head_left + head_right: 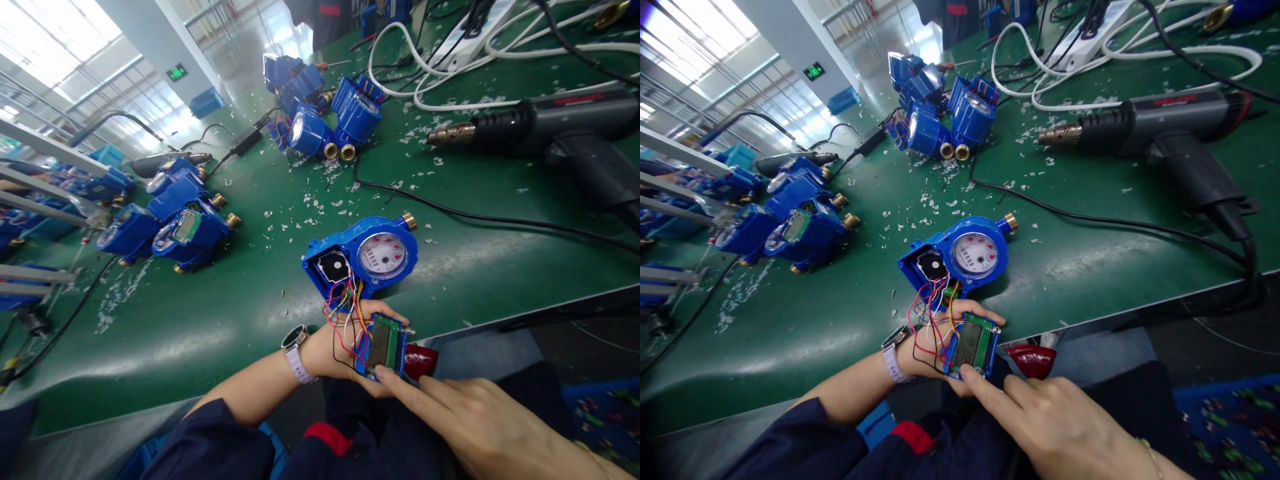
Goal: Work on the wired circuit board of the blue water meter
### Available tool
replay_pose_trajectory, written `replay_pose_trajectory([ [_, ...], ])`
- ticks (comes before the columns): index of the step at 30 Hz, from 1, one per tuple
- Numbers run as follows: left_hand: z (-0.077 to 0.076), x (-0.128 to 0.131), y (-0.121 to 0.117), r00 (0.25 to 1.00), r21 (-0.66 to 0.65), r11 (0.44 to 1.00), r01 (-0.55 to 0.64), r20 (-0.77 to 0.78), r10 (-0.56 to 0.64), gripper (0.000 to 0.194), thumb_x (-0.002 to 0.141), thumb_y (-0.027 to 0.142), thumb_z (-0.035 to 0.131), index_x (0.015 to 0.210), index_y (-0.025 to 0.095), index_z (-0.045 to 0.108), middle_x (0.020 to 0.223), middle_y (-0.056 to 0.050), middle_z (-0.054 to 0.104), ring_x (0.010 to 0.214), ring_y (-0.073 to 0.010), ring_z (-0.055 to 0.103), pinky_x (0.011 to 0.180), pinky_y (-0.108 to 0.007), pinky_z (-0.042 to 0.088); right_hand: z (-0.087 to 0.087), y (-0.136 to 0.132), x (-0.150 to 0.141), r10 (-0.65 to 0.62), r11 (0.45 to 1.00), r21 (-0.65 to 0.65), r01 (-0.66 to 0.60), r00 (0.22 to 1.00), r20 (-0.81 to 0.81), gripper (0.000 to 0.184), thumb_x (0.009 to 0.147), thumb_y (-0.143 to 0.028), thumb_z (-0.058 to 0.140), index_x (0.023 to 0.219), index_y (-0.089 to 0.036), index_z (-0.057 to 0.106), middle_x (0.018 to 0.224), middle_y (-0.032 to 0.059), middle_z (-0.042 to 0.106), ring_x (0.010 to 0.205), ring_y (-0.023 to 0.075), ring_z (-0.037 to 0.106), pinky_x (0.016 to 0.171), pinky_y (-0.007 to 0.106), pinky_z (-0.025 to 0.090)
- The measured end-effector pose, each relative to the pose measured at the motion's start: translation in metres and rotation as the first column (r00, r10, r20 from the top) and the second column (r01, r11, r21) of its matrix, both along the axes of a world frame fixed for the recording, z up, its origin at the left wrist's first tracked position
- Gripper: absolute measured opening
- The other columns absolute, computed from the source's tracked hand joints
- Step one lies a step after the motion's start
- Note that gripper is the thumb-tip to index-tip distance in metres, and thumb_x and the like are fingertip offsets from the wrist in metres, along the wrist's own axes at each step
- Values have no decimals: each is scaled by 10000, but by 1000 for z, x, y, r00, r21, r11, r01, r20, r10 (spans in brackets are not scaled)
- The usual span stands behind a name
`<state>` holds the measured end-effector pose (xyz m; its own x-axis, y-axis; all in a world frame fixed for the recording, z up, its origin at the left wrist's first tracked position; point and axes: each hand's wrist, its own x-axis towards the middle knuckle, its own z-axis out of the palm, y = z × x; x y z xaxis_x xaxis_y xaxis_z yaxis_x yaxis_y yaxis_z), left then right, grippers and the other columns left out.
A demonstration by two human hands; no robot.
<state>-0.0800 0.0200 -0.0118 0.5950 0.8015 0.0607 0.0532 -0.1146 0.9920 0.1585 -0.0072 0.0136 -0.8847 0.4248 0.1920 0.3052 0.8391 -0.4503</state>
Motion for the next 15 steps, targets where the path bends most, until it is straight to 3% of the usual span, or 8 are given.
replay_pose_trajectory([
  [4, -3, 0, -1, 1000, -16, 1000, -20, -1, 20, 815, 559, 442, 897, 1253, 213, 539, 1340, -148, 580, 1177, -307, 612, 1061, -470, 458, -12, -6, -1, -27, 997, -77, 21, 997, -78, 839, 764, 27, 317, 1568, -176, 187, 904, 35, 685, 670, 143, 662, 579, 214, 546],
  [9, -4, -1, -3, 1000, -43, 999, -14, 12, 15, 869, 578, 448, 892, 1319, 229, 493, 1349, -149, 569, 1149, -290, 617, 1044, -466, 461, -20, -8, -4, -48, 981, -192, 19, 988, -149, 789, 819, 25, 298, 1571, -190, 197, 935, 42, 709, 709, 157, 683, 609, 233, 569],
  [15, -4, -2, 2, 999, -72, 997, 7, 45, -3, 676, 773, 588, 709, 1303, 211, 525, 1320, -157, 590, 1132, -279, 620, 1029, -455, 463, -26, -10, -7, -47, 966, -257, -13, 973, -225, 771, 858, 27, 299, 1584, -178, 141, 1132, 89, 695, 867, 168, 707, 725, 244, 592],
])
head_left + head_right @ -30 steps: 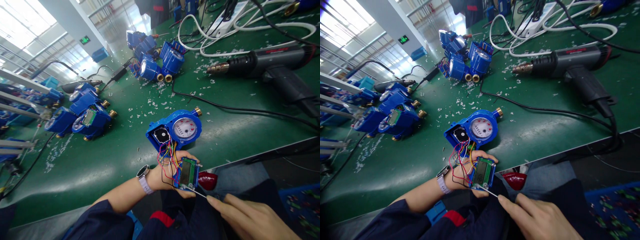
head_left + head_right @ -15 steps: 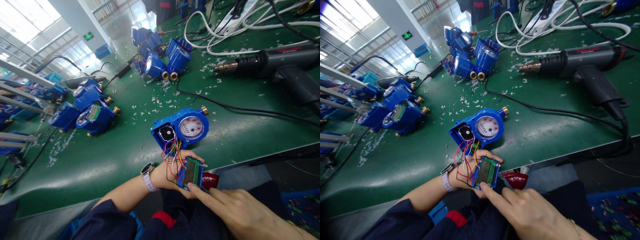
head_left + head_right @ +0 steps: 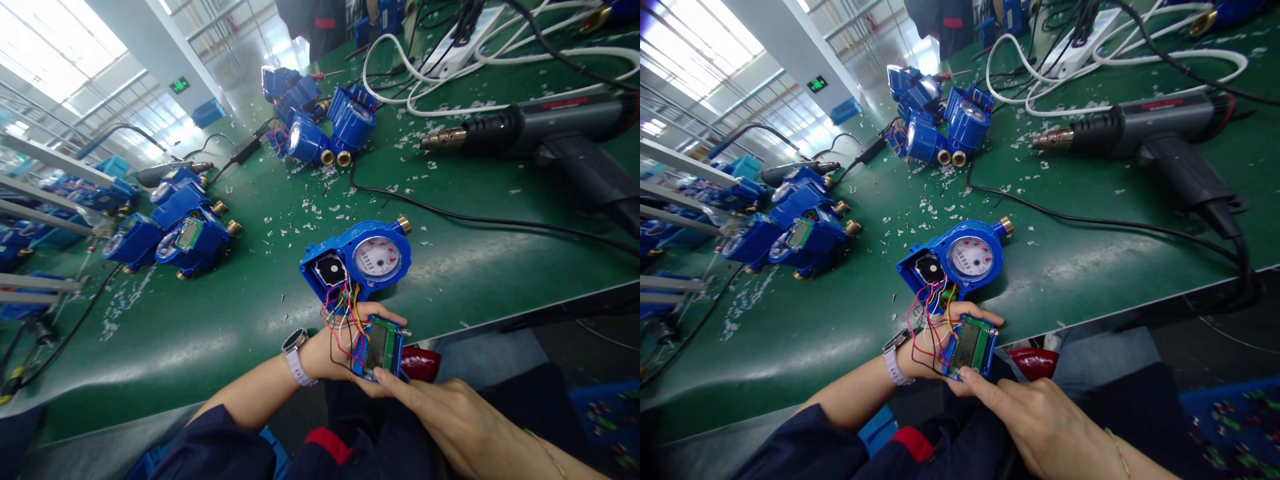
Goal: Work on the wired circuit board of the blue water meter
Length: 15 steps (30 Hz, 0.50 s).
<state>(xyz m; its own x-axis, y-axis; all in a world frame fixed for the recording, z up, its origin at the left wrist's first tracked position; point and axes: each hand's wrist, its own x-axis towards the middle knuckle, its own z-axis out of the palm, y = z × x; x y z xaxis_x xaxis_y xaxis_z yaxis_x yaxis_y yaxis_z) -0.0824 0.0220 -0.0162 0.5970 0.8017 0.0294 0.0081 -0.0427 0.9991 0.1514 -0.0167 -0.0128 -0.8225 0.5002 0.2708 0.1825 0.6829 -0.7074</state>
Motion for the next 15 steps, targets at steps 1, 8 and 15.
replay_pose_trajectory([
  [1, -1, 0, 0, 1000, -7, 1000, 8, -3, -8, 667, 780, 593, 699, 1299, 209, 531, 1325, -157, 588, 1143, -280, 616, 1040, -457, 457, -1, 0, -1, 2, 1000, -10, -3, 1000, -7, 769, 864, 28, 293, 1585, -183, 126, 1160, 88, 687, 898, 171, 705, 731, 248, 596],
  [8, -7, -1, -3, 1000, 25, 1000, 9, -4, -9, 819, 623, 516, 861, 1312, 218, 534, 1351, -157, 566, 1210, -310, 578, 1083, -475, 423, -1, 2, -6, 37, 995, -86, -45, 995, -97, 728, 903, 25, 246, 1574, -217, 96, 1315, 38, 613, 1132, 145, 623, 906, 283, 562],
  [15, 2, -3, 3, 999, -79, 997, 20, -42, -23, 683, 739, 595, 751, 1271, 198, 593, 1287, -154, 613, 1103, -274, 637, 1009, -425, 492, -6, -2, -9, -12, 991, -131, -12, 984, -177, 727, 898, 38, 270, 1567, -227, 169, 1334, 63, 597, 1211, 147, 556, 956, 261, 519],
])
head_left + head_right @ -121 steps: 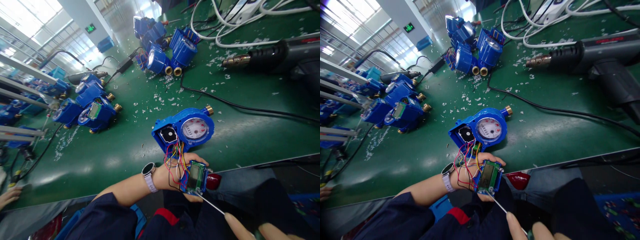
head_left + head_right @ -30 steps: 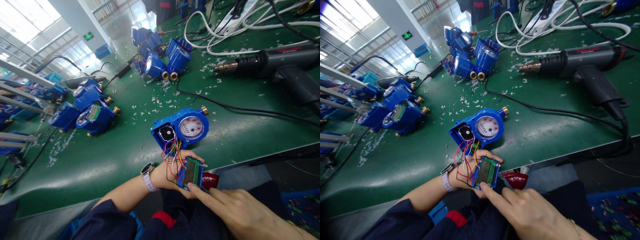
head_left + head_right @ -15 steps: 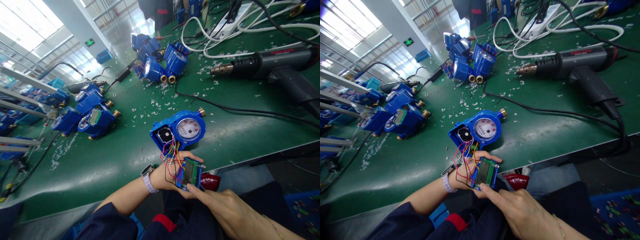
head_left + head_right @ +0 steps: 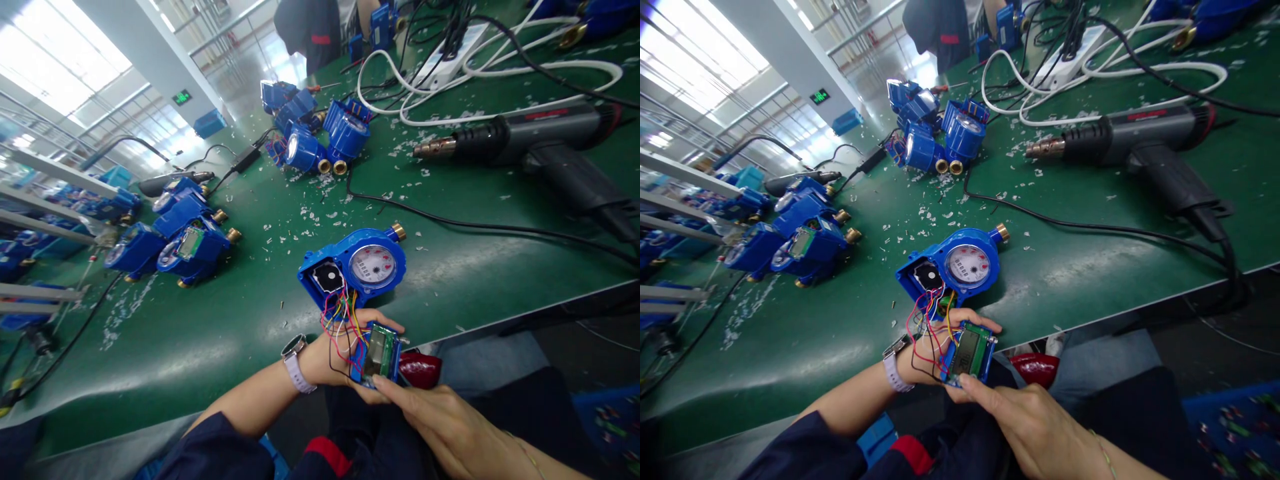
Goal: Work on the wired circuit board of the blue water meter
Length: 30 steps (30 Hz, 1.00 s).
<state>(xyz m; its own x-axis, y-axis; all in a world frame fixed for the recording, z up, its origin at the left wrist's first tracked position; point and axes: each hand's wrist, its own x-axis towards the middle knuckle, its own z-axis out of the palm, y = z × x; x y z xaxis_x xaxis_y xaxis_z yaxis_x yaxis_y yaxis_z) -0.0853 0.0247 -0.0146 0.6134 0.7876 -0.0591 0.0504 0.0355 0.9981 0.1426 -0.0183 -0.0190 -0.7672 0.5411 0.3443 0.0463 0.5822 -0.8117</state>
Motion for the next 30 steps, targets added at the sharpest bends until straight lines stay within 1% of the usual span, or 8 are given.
replay_pose_trajectory([
  [3, 1, 1, -1, 1000, -2, 1000, 4, 2, -4, 737, 704, 553, 796, 1307, 196, 569, 1289, -156, 619, 1011, -249, 666, 934, -399, 529, -1, -1, -1, -3, 1000, -29, 1, 999, -41, 723, 903, 35, 290, 1567, -227, 180, 1351, 66, 582, 1237, 140, 528, 978, 243, 499],
  [6, 0, 2, -3, 1000, 28, 1000, -12, -28, 13, 792, 624, 476, 871, 1302, 200, 568, 1279, -147, 627, 1024, -252, 665, 940, -392, 528, 2, 0, -2, 8, 999, -47, -12, 996, -84, 740, 895, 48, 289, 1572, -225, 164, 1371, 65, 564, 1266, 135, 497, 996, 243, 488],
  [14, 2, 5, -3, 998, -19, 998, -55, -37, 54, 666, 662, 467, 856, 1214, 199, 598, 1303, -141, 620, 1163, -287, 624, 1030, -427, 487, 3, 0, -8, -30, 996, -88, 20, 993, -114, 727, 925, 12, 306, 1581, -270, 165, 1339, 57, 596, 1204, 149, 574, 939, 241, 530],
  [17, 3, 6, -3, 998, 34, 998, -45, -39, 46, 757, 603, 440, 897, 1239, 204, 562, 1304, -143, 616, 1151, -288, 633, 1005, -422, 501, 4, -4, -6, -89, 989, -125, 78, 992, -86, 611, 991, -85, 325, 1569, -261, 235, 1068, 53, 709, 948, 149, 691, 814, 214, 567],
  [20, 5, 6, -5, 998, 112, 992, -49, -24, 52, 917, 543, 380, 933, 1309, 212, 458, 1322, -151, 602, 1141, -280, 643, 994, -426, 508, 7, -9, 2, -168, 970, -180, 161, 986, -22, 512, 1034, -155, 325, 1541, -233, 313, 758, 6, 665, 664, 121, 664, 671, 172, 557],
  [24, 4, 6, -7, 999, 160, 986, -51, 3, 52, 949, 540, 330, 937, 1320, 221, 408, 1339, -152, 591, 1146, -268, 643, 1011, -422, 493, 17, -10, 14, -206, 947, -224, 230, 971, 124, 447, 1038, -164, 340, 1474, -249, 391, 790, -5, 667, 649, 107, 645, 635, 157, 538],
  [27, 0, 5, -8, 998, 158, 985, -65, 4, 65, 951, 544, 314, 936, 1338, 231, 418, 1345, -142, 586, 1157, -270, 634, 1022, -420, 478, 30, -3, 16, -237, 961, -92, 263, 945, 226, 397, 1014, -154, 372, 1399, -239, 415, 959, 13, 706, 755, 119, 682, 686, 169, 550],
  [30, -4, 4, -9, 997, 156, 985, -70, 1, 71, 964, 538, 318, 939, 1355, 239, 435, 1357, -142, 570, 1204, -290, 605, 1047, -436, 460, 42, 7, 15, -245, 959, 204, 196, 937, 250, 467, 905, -32, 309, 1346, -145, 417, 917, 24, 720, 679, 142, 687, 599, 207, 552],
])
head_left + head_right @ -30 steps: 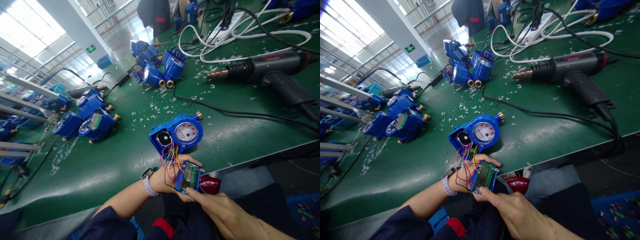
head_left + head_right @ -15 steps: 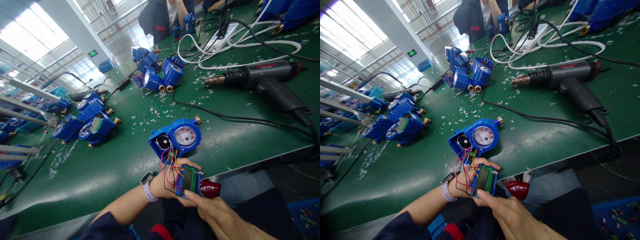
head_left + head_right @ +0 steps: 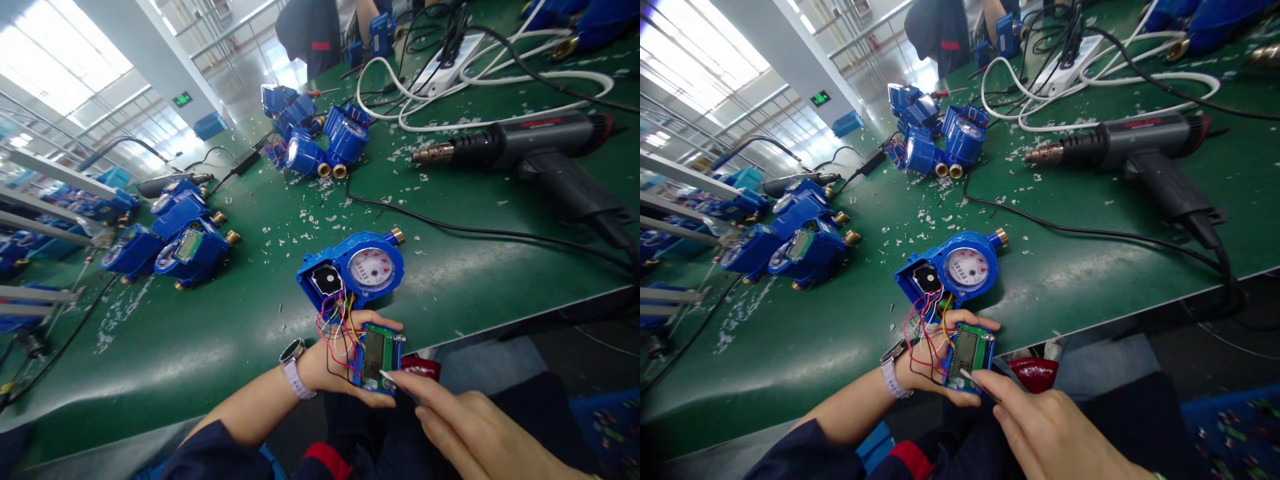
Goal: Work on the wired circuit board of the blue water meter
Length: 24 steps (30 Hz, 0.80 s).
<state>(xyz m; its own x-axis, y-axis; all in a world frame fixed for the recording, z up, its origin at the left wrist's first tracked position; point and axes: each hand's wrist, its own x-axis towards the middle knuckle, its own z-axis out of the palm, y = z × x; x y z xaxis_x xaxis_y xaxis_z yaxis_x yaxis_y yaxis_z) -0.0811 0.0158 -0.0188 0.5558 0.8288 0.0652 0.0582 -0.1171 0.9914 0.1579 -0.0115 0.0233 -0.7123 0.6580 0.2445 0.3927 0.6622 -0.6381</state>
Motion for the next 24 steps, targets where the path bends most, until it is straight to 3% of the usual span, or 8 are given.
replay_pose_trajectory([
  [3, -1, 0, 0, 1000, 17, 1000, 3, -17, -2, 985, 515, 315, 947, 1361, 238, 449, 1349, -148, 567, 1218, -304, 595, 1049, -441, 463, 6, 6, 3, 60, 969, 229, -91, 989, 139, 653, 708, 33, 304, 1337, -76, 442, 846, 33, 719, 527, 150, 641, 459, 244, 512],
  [7, 3, 1, 2, 1000, 39, 999, 7, 9, -7, 975, 508, 285, 950, 1354, 257, 468, 1322, -136, 592, 1157, -290, 632, 1018, -431, 492, 8, 6, 10, 93, 935, 308, -176, 959, 266, 789, 629, 47, 337, 1392, -117, 452, 854, 25, 711, 568, 142, 658, 500, 213, 532],
  [10, 4, 1, 3, 1000, 42, 999, 21, 8, -22, 994, 504, 306, 951, 1368, 260, 462, 1330, -136, 584, 1157, -290, 631, 1003, -420, 503, 10, 6, 9, 59, 922, 357, -150, 966, 253, 762, 614, 44, 343, 1341, -128, 492, 917, 36, 715, 620, 151, 680, 503, 228, 551],
  [15, 3, -1, 3, 999, 9, 999, 48, 13, -48, 1029, 494, 405, 950, 1386, 245, 463, 1328, -142, 582, 1152, -290, 623, 991, -405, 503, 13, 10, -1, 57, 947, 301, -109, 983, 175, 728, 592, 39, 329, 1265, -163, 520, 939, 6, 720, 665, 137, 693, 476, 223, 532],
  [18, 3, -2, 4, 996, -50, 997, 65, 61, -61, 951, 569, 483, 908, 1377, 223, 480, 1327, -156, 590, 1126, -283, 638, 991, -410, 499, 13, 13, -6, 97, 952, 265, -150, 974, 203, 810, 606, 36, 345, 1384, -158, 461, 927, 13, 710, 612, 134, 669, 499, 219, 526],
  [21, 3, -4, 5, 994, -99, 992, 73, 83, -65, 780, 729, 583, 769, 1358, 202, 508, 1336, -171, 590, 1135, -283, 637, 1023, -441, 481, 10, 14, -6, 146, 940, 268, -213, 958, 248, 860, 633, 25, 362, 1470, -174, 391, 909, 18, 690, 588, 146, 651, 515, 242, 533],
  [24, 2, -4, 5, 993, -135, 989, 55, 110, -40, 727, 817, 694, 599, 1345, 198, 531, 1320, -169, 601, 1158, -279, 623, 1064, -469, 450, 6, 14, -2, 178, 936, 254, -243, 951, 254, 825, 662, 21, 360, 1462, -177, 406, 922, 27, 677, 611, 152, 653, 528, 255, 539],
])
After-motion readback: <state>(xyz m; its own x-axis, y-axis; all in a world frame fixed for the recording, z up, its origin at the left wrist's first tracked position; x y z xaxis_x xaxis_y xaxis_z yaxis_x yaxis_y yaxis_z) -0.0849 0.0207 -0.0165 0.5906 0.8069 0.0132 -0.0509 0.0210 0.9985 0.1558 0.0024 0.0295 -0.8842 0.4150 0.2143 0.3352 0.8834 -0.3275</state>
